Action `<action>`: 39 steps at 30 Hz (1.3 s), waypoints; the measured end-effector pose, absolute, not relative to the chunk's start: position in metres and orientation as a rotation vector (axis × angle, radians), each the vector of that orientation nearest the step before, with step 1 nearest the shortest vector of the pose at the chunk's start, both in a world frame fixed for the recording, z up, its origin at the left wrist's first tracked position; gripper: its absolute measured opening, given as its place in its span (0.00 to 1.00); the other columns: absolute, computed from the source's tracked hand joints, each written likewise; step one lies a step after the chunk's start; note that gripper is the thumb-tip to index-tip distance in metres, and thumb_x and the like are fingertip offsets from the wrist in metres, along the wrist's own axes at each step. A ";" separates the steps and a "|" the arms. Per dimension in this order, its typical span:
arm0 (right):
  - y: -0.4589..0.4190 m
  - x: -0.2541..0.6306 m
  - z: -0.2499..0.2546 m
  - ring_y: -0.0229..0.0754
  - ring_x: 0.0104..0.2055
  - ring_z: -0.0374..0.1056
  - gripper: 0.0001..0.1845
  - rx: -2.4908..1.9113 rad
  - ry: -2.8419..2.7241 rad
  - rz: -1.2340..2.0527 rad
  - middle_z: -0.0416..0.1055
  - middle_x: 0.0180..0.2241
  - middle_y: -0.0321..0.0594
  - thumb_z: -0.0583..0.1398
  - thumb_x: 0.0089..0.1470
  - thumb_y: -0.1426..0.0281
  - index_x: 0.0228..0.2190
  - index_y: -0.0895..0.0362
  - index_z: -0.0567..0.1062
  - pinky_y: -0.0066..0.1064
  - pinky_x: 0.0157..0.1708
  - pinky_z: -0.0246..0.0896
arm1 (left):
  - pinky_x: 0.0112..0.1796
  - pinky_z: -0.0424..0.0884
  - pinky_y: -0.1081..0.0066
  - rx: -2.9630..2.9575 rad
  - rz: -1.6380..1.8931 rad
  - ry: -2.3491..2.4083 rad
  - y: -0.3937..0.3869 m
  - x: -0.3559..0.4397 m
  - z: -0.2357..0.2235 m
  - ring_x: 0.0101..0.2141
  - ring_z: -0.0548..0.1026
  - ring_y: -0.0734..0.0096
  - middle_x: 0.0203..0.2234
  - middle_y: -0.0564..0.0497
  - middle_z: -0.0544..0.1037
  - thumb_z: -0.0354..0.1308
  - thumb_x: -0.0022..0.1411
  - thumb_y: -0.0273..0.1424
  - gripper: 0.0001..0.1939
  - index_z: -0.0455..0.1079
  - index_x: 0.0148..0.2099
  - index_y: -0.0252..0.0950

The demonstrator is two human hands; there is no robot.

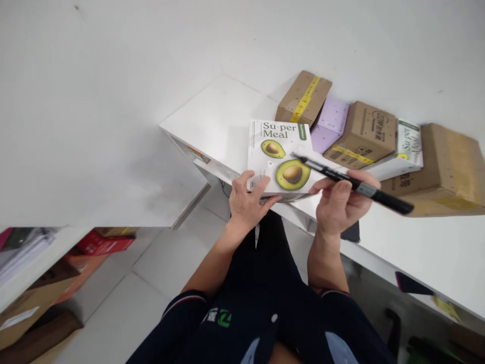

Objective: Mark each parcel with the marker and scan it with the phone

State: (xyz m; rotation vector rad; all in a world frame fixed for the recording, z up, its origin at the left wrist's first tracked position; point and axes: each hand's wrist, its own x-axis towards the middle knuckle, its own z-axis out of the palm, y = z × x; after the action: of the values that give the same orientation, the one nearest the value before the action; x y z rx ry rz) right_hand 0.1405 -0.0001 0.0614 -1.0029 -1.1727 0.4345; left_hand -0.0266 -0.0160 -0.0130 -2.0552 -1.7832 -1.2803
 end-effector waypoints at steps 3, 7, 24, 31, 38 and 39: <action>0.005 0.122 0.057 0.45 0.29 0.74 0.17 -1.084 -1.211 0.516 0.66 0.27 0.34 0.51 0.63 0.48 0.44 0.46 0.63 0.39 0.27 0.69 | 0.48 0.74 0.60 -2.029 -1.219 -1.797 -0.016 -0.026 -0.014 0.51 0.70 0.53 0.51 0.38 0.68 0.63 0.57 0.56 0.28 0.75 0.49 0.39; 0.012 0.116 0.052 0.45 0.26 0.72 0.20 -1.167 -1.225 0.542 0.67 0.24 0.35 0.50 0.63 0.47 0.46 0.47 0.65 0.40 0.26 0.69 | 0.46 0.75 0.62 -2.024 -1.219 -1.810 -0.017 -0.026 -0.014 0.51 0.70 0.53 0.51 0.38 0.69 0.62 0.57 0.57 0.29 0.76 0.49 0.38; 0.009 0.119 0.055 0.48 0.30 0.75 0.27 -1.441 -1.361 0.495 0.72 0.27 0.39 0.46 0.63 0.43 0.46 0.50 0.66 0.42 0.36 0.70 | 0.45 0.76 0.60 -2.037 -1.257 -1.793 -0.016 -0.026 -0.013 0.49 0.71 0.53 0.50 0.38 0.68 0.63 0.57 0.55 0.28 0.76 0.49 0.39; 0.013 0.119 0.053 0.40 0.23 0.70 0.20 -1.238 -1.304 0.499 0.65 0.22 0.32 0.51 0.63 0.46 0.37 0.50 0.65 0.34 0.26 0.67 | 0.44 0.75 0.62 -2.018 -1.266 -1.725 -0.014 -0.026 -0.011 0.49 0.71 0.54 0.51 0.39 0.68 0.63 0.58 0.54 0.27 0.75 0.50 0.39; 0.021 0.152 0.051 0.32 0.16 0.60 0.12 -0.908 -0.909 0.131 0.64 0.24 0.26 0.53 0.66 0.55 0.41 0.50 0.63 0.25 0.15 0.53 | 0.42 0.74 0.63 -2.054 -1.261 -1.797 -0.005 -0.028 -0.011 0.52 0.70 0.50 0.51 0.38 0.69 0.62 0.58 0.56 0.28 0.75 0.50 0.40; 0.020 0.164 0.044 0.32 0.17 0.62 0.11 -0.949 -0.907 0.111 0.67 0.26 0.27 0.52 0.66 0.57 0.43 0.50 0.64 0.25 0.17 0.56 | 0.42 0.74 0.62 -2.065 -1.266 -1.826 -0.005 -0.028 -0.012 0.53 0.69 0.49 0.51 0.38 0.68 0.62 0.57 0.57 0.29 0.75 0.50 0.40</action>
State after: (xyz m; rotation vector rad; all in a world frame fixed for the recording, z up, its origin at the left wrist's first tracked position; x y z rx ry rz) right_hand 0.1637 0.0203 0.0443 -0.9490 -0.9073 0.1115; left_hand -0.0282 -0.0048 -0.0118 -2.0648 -1.8260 -1.2664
